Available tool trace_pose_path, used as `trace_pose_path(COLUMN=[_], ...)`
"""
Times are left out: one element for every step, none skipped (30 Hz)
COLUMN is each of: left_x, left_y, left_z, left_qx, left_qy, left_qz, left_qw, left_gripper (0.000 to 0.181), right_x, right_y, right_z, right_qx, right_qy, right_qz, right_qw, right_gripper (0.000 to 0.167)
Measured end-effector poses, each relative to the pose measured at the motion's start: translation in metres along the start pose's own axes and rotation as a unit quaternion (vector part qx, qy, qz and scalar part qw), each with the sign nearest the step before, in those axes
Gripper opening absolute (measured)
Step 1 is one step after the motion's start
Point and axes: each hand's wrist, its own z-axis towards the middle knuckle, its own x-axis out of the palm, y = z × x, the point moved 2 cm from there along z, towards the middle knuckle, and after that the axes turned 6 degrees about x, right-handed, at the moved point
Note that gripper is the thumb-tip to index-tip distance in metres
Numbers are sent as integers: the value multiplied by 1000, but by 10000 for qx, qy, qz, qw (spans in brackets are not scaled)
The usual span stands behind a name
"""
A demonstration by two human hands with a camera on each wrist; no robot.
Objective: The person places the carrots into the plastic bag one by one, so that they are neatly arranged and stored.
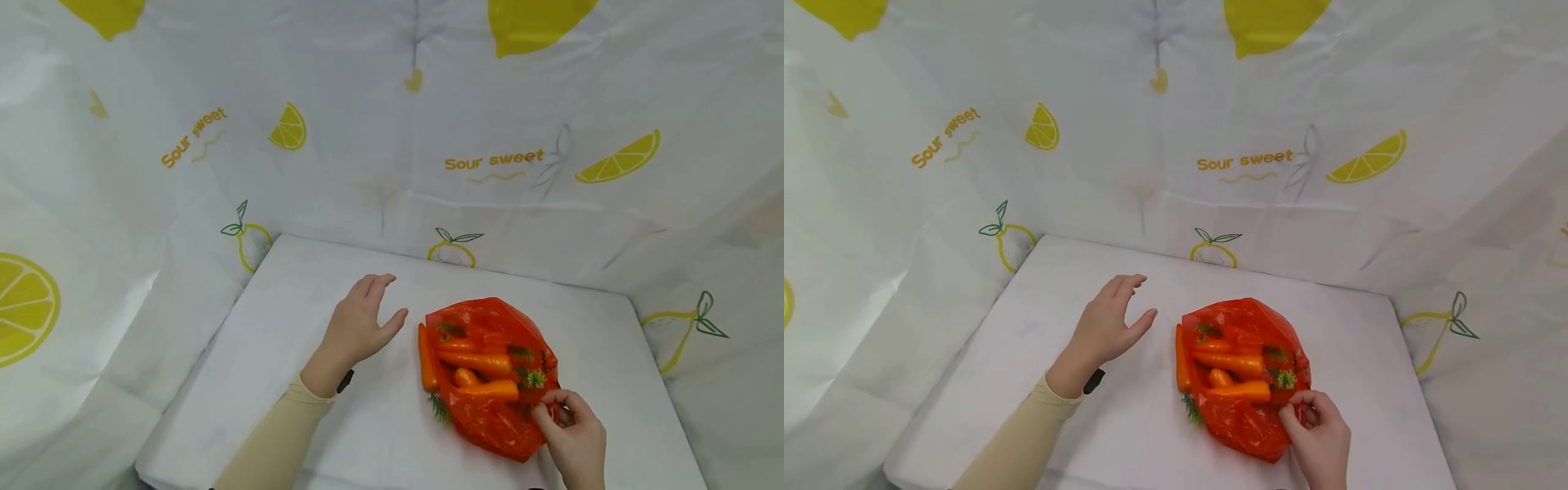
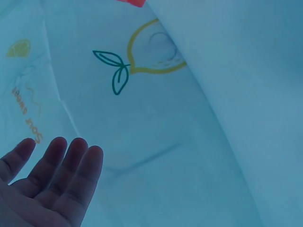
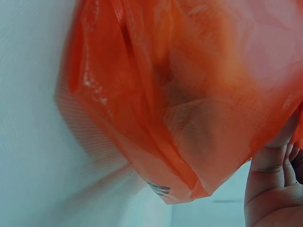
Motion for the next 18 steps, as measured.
trace_pose_path(left_x=[2,4,6,8,11,13,15,17,19,21,22,24,25,27,28,30,31,33], left_y=[1,2,3,4,4,4,4,4,4,3,3,3,2,2,1,0,0,-1], left_z=[-4,-7,-10,-12,-15,-17,-18,-20,-21,-22,-24,-25,-26,-27,-29,-31,-32,-34], left_qx=[-75,-156,-244,-343,-438,-529,-629,-733,-822,-909,-993,-1076,-1165,-1256,-1346,-1459,-1565,-1655], left_qy=[-2,5,15,47,89,132,179,240,289,342,386,423,455,487,516,570,607,633], left_qz=[-8,-40,-72,-80,-89,-105,-125,-143,-151,-142,-140,-130,-112,-82,-65,-51,-67,-92], left_qw=[10000,9999,9997,9994,9990,9985,9978,9969,9961,9952,9942,9932,9921,9909,9895,9876,9858,9841], left_gripper=[62,63,63,64,64,65,65,65,66,66,67,67,67,67,67,68,67,67], right_x=[0,0,0,0,0,0,1,1,1,1,1,1,1,1,1,1,1,1], right_y=[0,0,0,0,0,0,0,0,0,-1,-1,-1,-1,0,0,-1,-1,-1], right_z=[0,0,0,1,1,2,2,2,3,3,3,3,2,1,1,0,0,0], right_qx=[-6,-17,-30,-46,-91,-125,-160,-194,-224,-252,-277,-258,-246,-240,-229,-215,-208,-175], right_qy=[-19,-43,-71,-94,-113,-131,-141,-153,-162,-163,-167,-180,-188,-182,-179,-166,-159,-158], right_qz=[-21,-41,-64,-78,-78,-76,-73,-57,-48,-37,-35,-35,-39,-38,-43,-42,-44,-40], right_qw=[10000,10000,9999,9999,9999,9998,9997,9997,9996,9995,9995,9995,9995,9995,9996,9996,9996,9997], right_gripper=[18,17,17,17,17,17,17,16,16,16,16,16,16,16,16,16,15,16])
